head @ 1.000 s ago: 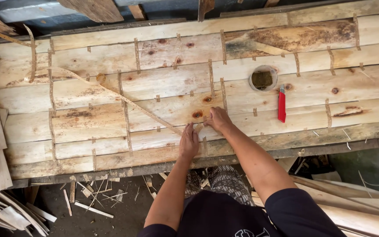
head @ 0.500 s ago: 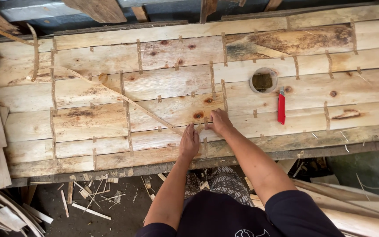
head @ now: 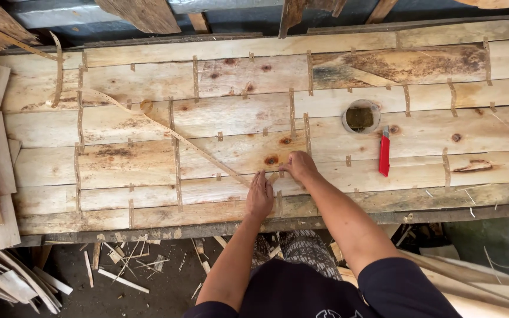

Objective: Apply glue and strips of wood to assemble a panel in a workshop.

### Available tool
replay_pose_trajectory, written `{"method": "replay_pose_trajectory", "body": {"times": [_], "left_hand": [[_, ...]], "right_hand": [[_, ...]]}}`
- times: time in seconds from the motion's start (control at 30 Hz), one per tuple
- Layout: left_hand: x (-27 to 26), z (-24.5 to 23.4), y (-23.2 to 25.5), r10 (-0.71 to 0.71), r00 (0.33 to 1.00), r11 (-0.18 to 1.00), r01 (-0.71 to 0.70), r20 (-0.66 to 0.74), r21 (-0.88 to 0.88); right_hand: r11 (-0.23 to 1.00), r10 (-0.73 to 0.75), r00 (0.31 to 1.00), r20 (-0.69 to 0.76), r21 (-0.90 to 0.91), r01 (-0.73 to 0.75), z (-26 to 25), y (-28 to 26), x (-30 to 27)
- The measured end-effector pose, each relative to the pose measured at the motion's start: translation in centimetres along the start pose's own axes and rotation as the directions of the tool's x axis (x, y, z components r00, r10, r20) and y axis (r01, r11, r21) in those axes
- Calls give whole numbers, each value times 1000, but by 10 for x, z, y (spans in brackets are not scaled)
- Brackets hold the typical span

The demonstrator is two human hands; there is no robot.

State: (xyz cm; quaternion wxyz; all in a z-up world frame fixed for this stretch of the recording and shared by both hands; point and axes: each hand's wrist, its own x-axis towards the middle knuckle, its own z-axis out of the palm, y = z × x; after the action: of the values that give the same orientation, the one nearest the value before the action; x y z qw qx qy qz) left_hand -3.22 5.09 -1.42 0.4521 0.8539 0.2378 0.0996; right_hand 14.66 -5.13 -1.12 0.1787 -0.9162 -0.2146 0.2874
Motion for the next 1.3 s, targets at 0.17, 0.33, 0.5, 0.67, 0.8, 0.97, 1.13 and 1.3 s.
{"method": "replay_pose_trajectory", "body": {"times": [0.17, 0.33, 0.5, 0.67, 0.8, 0.97, 1.13, 1.3], "left_hand": [[6, 1, 0, 42, 999, 999, -42, -9, 30], [4, 1, 1, 21, 1000, 999, -21, 10, 46], [6, -5, 5, 5, 1000, 999, -7, 27, 48], [2, -6, -1, -22, 999, 1000, 22, 33, -15], [2, -2, -9, -8, 999, 1000, 9, 35, -24], [4, -4, -16, 1, 1000, 995, 1, 26, -102], [5, -5, -15, -119, 989, 934, 143, 93, -328], [-9, 20, -47, 64, 998, 996, -61, 29, -72]], "right_hand": [[998, -33, 999, -23, 54, 34, -1, 4, 18], [998, -8, 998, -56, 59, 11, 1, -3, 9], [994, -90, 989, -121, 53, 97, 14, 10, 11], [972, -233, 970, -75, -58, 229, -4, 2, -16], [941, -335, 939, -80, -75, 329, -10, -1, -34], [972, -186, 983, 6, 149, 183, -8, 24, -33], [949, 83, 989, -119, 312, -42, -35, 54, -61], [977, -165, 878, -449, 46, 207, -24, 98, -97]]}}
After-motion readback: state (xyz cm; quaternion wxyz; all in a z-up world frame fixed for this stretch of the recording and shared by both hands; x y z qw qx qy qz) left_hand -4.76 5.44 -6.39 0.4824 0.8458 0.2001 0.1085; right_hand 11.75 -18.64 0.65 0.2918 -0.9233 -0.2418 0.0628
